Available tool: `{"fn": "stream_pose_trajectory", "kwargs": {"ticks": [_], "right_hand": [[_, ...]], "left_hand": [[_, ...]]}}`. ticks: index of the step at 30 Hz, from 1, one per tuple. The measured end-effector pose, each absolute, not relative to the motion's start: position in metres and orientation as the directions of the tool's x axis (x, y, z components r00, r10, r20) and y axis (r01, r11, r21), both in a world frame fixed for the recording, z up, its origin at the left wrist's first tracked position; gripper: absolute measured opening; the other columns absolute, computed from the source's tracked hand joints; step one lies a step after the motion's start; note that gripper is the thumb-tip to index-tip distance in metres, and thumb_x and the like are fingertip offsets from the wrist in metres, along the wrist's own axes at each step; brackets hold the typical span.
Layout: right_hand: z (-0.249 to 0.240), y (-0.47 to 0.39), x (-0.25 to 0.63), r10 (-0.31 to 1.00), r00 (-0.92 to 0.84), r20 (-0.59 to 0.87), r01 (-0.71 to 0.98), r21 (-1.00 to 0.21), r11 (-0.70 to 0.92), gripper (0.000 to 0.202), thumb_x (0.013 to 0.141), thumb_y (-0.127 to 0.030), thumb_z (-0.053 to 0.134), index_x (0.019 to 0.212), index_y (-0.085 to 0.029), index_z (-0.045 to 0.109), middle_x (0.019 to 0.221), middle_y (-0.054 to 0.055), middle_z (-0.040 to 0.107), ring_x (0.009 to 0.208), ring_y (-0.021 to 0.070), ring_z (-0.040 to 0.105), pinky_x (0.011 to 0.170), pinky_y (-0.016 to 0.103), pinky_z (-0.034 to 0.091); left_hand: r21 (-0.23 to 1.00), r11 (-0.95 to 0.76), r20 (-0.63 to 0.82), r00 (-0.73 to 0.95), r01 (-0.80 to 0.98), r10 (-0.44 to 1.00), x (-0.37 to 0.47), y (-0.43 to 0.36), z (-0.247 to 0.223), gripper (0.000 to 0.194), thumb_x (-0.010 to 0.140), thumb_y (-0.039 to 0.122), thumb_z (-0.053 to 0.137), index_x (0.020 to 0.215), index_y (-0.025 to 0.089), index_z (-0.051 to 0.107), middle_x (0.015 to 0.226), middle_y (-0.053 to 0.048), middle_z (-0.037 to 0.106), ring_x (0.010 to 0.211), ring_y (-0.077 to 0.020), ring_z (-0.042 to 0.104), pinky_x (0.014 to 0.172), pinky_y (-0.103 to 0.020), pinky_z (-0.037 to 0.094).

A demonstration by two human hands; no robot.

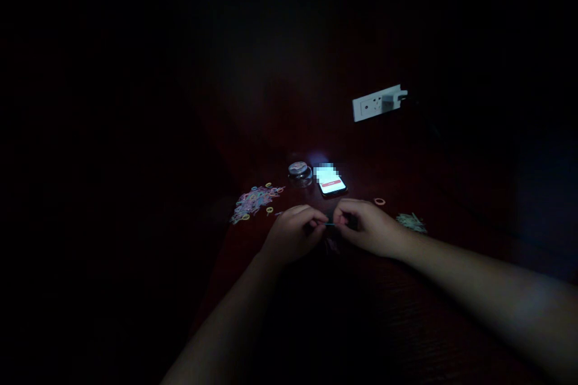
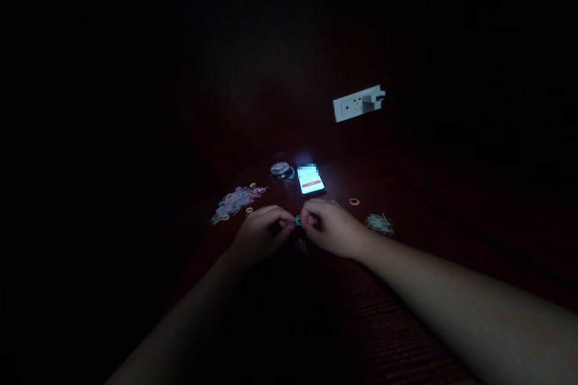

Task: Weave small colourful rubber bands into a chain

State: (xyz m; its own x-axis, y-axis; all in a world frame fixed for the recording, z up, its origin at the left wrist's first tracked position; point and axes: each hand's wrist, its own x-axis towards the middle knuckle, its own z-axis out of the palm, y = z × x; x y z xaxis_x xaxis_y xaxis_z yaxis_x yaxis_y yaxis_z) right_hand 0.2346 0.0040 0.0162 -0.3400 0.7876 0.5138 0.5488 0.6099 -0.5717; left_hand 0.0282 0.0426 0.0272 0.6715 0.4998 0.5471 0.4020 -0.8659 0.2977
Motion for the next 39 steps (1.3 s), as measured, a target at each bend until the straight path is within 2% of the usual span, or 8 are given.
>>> {"fn": "stream_pose_trajectory", "kwargs": {"ticks": [26,39], "right_hand": [[0.0189,0.0028,0.2333,0.812,-0.321,0.488,0.592,-0.566,0.574,0.009,0.076,-0.011,0.052,0.071,-0.019,0.055,0.067,-0.003,0.05,0.062,0.011,0.047,0.058,0.024,0.033],[0.0168,0.0031,0.2335,0.799,-0.333,0.501,0.574,-0.564,0.593,0.013,0.072,-0.008,0.051,0.066,-0.019,0.048,0.065,-0.004,0.047,0.061,0.0109,0.043,0.057,0.024,0.03]], "left_hand": [[0.309,-0.87,0.543,0.681,0.383,0.492,0.0282,0.0413,0.029,0.009,0.081,0.017,0.062,0.089,0.019,0.064,0.081,-0.001,0.064,0.075,-0.013,0.058,0.07,-0.026,0.045],[0.29,-0.87,0.534,0.687,0.4,0.494,0.0289,0.0429,0.0275,0.003,0.083,0.019,0.061,0.085,0.019,0.062,0.08,-0.001,0.063,0.076,-0.014,0.056,0.07,-0.027,0.043]]}}
